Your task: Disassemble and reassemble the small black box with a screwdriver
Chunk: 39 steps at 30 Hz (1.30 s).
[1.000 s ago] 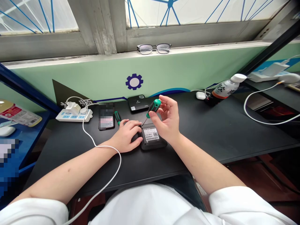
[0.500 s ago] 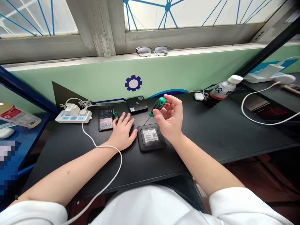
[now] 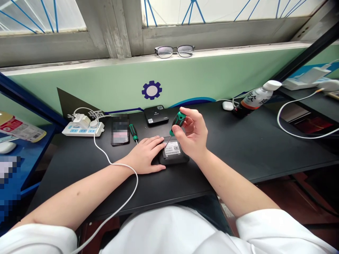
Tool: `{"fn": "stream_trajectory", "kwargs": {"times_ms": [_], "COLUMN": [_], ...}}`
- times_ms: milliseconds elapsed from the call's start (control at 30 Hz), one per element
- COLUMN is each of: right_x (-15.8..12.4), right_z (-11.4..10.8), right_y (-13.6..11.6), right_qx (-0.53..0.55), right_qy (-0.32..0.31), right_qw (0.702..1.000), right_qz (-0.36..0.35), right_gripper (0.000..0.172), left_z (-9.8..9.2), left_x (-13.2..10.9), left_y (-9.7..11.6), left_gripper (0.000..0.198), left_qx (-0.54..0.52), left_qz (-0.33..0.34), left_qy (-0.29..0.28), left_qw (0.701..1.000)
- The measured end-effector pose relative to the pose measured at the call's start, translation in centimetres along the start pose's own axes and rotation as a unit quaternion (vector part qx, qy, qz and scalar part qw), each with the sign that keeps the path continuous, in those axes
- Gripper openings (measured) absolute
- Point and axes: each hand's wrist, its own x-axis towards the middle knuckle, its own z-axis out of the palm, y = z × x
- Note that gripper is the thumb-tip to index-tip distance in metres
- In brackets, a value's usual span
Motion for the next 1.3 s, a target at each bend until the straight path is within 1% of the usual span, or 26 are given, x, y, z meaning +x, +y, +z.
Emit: {"fn": "stream_trajectory", "kwargs": {"times_ms": [100, 167, 300, 433, 567, 667, 733, 800, 867, 933, 1000, 1033, 1100, 1167, 1233, 1300], "right_x": [-0.2, -0.4, -0.6, -0.5, -0.4, -0.5, -0.5, -0.4, -0.3, -0.1, 0.0, 0.0, 0.0, 0.0, -0.1, -0.1], "right_z": [0.3, 0.5, 0.6, 0.6, 0.6, 0.4, 0.1, -0.1, -0.1, 0.0, 0.1, 0.2, 0.1, 0.0, -0.1, -0.2], "right_y": [-0.2, -0.3, -0.3, -0.3, -0.3, -0.4, -0.4, -0.4, -0.2, -0.1, -0.1, -0.1, -0.2, -0.4, -0.5, -0.6], "right_qx": [0.001, 0.001, 0.004, 0.004, -0.015, 0.028, 0.077, 0.095, 0.072, 0.036, 0.015, 0.015, 0.034, 0.063, 0.071, 0.046], "right_qy": [-0.029, -0.046, -0.062, -0.087, -0.117, -0.153, -0.186, -0.201, -0.178, -0.147, -0.140, -0.145, -0.159, -0.179, -0.193, -0.180], "right_qw": [1.000, 0.999, 0.997, 0.995, 0.990, 0.986, 0.979, 0.974, 0.980, 0.986, 0.988, 0.988, 0.985, 0.980, 0.977, 0.981], "right_qz": [-0.007, -0.016, -0.035, -0.057, -0.078, -0.065, -0.038, -0.031, -0.051, -0.068, -0.064, -0.061, -0.059, -0.059, -0.060, -0.063], "right_gripper": [0.040, 0.041, 0.047, 0.050, 0.049, 0.049, 0.049, 0.046, 0.039, 0.038, 0.039, 0.037, 0.037, 0.043, 0.046, 0.043], "left_z": [0.5, 0.7, 0.9, 0.7, 0.4, 0.2, 0.2, 0.2, 0.1, 0.0, -0.1, -0.2, -0.3, -0.4, -0.4, -0.4], "left_x": [0.0, 0.0, 0.0, 0.1, 0.1, 0.1, 0.2, 0.2, 0.1, 0.0, 0.0, 0.0, 0.0, 0.0, 0.1, 0.2], "left_y": [-0.3, -0.5, -0.7, -0.6, -0.3, -0.1, -0.1, -0.1, -0.1, -0.1, 0.0, 0.0, 0.1, 0.1, 0.1, 0.2], "left_gripper": [0.080, 0.082, 0.083, 0.079, 0.070, 0.060, 0.057, 0.054, 0.044, 0.025, 0.011, 0.008, 0.007, 0.007, 0.011, 0.013], "left_qx": [-0.002, -0.009, -0.032, -0.030, -0.003, -0.004, -0.004, -0.002, -0.003, -0.013, -0.029, -0.036, -0.041, -0.034, -0.024, -0.015], "left_qz": [-0.053, -0.077, -0.080, -0.080, -0.086, -0.068, -0.059, -0.051, -0.035, -0.017, -0.003, 0.004, 0.024, 0.050, 0.069, 0.075], "left_qy": [0.004, 0.009, 0.003, -0.007, 0.014, 0.028, 0.032, 0.041, 0.062, 0.098, 0.127, 0.132, 0.122, 0.113, 0.125, 0.143], "left_qw": [0.999, 0.997, 0.996, 0.996, 0.996, 0.997, 0.998, 0.998, 0.997, 0.995, 0.991, 0.991, 0.991, 0.992, 0.990, 0.987]}}
